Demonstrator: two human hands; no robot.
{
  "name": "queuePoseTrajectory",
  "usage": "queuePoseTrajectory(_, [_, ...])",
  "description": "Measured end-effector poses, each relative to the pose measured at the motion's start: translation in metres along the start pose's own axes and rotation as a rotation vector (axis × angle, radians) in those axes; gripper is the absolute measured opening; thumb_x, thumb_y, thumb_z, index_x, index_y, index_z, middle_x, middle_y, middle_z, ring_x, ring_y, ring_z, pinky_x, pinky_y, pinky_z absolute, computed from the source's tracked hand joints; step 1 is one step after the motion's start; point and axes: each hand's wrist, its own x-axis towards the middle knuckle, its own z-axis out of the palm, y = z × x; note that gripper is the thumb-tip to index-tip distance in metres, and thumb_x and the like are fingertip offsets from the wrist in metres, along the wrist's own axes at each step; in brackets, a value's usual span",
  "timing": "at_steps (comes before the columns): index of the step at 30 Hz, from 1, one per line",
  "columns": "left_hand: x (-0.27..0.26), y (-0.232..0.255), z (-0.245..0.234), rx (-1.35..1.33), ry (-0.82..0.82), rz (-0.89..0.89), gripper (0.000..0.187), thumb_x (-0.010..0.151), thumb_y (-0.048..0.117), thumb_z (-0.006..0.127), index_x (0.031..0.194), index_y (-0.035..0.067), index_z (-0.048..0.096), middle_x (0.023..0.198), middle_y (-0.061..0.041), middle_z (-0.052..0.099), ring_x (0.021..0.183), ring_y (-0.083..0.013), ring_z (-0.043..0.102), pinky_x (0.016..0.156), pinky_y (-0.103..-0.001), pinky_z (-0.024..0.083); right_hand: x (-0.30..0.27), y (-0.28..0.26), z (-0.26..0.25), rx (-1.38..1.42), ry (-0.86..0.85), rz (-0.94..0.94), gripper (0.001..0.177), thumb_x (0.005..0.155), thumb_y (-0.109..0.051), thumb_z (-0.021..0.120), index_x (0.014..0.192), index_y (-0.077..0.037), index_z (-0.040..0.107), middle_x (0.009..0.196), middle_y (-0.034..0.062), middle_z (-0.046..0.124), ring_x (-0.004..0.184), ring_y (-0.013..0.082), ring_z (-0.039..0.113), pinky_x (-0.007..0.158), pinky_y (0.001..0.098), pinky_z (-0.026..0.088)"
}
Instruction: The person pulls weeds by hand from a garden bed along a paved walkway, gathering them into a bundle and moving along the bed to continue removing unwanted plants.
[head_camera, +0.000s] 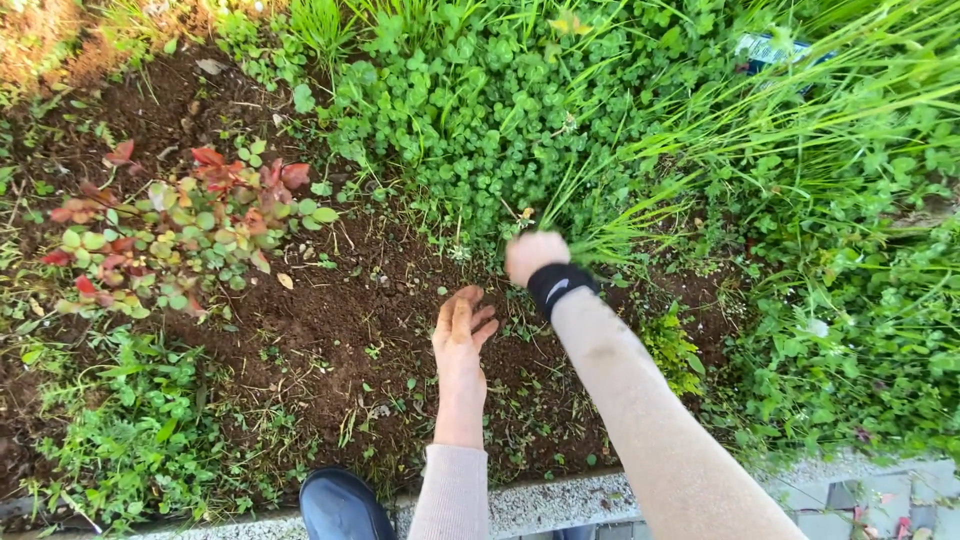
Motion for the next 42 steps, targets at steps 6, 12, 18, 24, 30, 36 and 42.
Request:
queuePoseTrajectory(6, [-0.003, 0.003, 0.003, 0.032, -0.008, -0.048, 0.041, 0.105, 0.032, 0.048, 0.133, 0.003, 0.058, 0.131, -0.019, 0.063, 0.105, -0.0273, 0.063, 0.091, -0.041, 0.055, -0.11, -0.049, 0.157, 0.148, -0.005, 0.013, 0.054, 0.092, -0.048, 0.059, 0.133, -0.015, 0.052, 0.125, 0.009, 0.063, 0.078, 0.0346, 0.075, 0.069, 0.0531, 0.062])
queuePoseTrajectory(12, [-0.002, -0.008, -0.005, 0.056, -0.015, -0.037, 0.042, 0.105, 0.035, 0.048, 0.134, 0.005, 0.057, 0.133, -0.019, 0.062, 0.11, -0.0278, 0.064, 0.093, -0.042, 0.056, -0.075, -0.007, 0.026, -0.082, 0.103, -0.001, 0.039, 0.102, -0.04, 0.054, 0.131, -0.014, 0.057, 0.153, 0.0115, 0.049, 0.128, 0.034, 0.061, 0.101, 0.0497, 0.053])
queuePoseTrajectory(18, [-0.005, 0.002, 0.01, 0.073, -0.039, -0.021, 0.043, 0.105, 0.034, 0.05, 0.133, 0.001, 0.057, 0.131, -0.021, 0.062, 0.11, -0.0293, 0.063, 0.094, -0.045, 0.055, -0.029, 0.006, -0.02, -0.083, 0.148, 0.29, 0.052, 0.099, -0.023, 0.051, 0.151, -0.019, 0.046, 0.146, 0.0146, 0.052, 0.124, 0.0454, 0.061, 0.1, 0.0627, 0.049])
queuePoseTrajectory(24, [0.001, 0.0, -0.001, 0.111, -0.02, -0.013, 0.04, 0.105, 0.032, 0.049, 0.13, 0.002, 0.058, 0.128, -0.018, 0.063, 0.106, -0.0256, 0.064, 0.092, -0.042, 0.056, 0.041, 0.024, 0.098, -0.226, 0.517, 0.274, 0.033, 0.098, -0.022, 0.051, 0.123, -0.006, 0.064, 0.119, 0.0199, 0.061, 0.081, 0.0351, 0.07, 0.064, 0.0461, 0.058])
queuePoseTrajectory(30, [0.002, -0.003, -0.001, 0.104, -0.017, 0.007, 0.038, 0.105, 0.034, 0.049, 0.127, 0.006, 0.061, 0.124, -0.015, 0.066, 0.102, -0.0232, 0.065, 0.089, -0.04, 0.057, 0.028, 0.047, 0.073, -0.267, 0.617, 0.064, 0.015, 0.084, -0.021, 0.055, 0.095, -0.012, 0.059, 0.079, 0.0153, 0.061, 0.053, 0.033, 0.069, 0.045, 0.0478, 0.055])
queuePoseTrajectory(36, [0.0, -0.009, 0.005, 0.059, -0.001, -0.025, 0.036, 0.106, 0.033, 0.046, 0.125, 0.006, 0.061, 0.123, -0.014, 0.067, 0.099, -0.0231, 0.063, 0.089, -0.041, 0.056, -0.003, 0.037, 0.074, -0.074, 0.305, -0.095, 0.023, 0.088, -0.018, 0.046, 0.097, -0.006, 0.064, 0.076, 0.0163, 0.067, 0.061, 0.0337, 0.073, 0.054, 0.0512, 0.058])
queuePoseTrajectory(42, [0.005, -0.014, 0.013, 0.02, 0.004, -0.022, 0.049, 0.104, 0.044, 0.048, 0.131, 0.006, 0.06, 0.127, -0.021, 0.067, 0.103, -0.0315, 0.067, 0.087, -0.045, 0.057, -0.119, -0.037, 0.158, 0.154, 0.0, -0.113, 0.032, 0.093, -0.041, 0.055, 0.117, -0.02, 0.057, 0.105, 0.0116, 0.067, 0.083, 0.0395, 0.074, 0.076, 0.0527, 0.06])
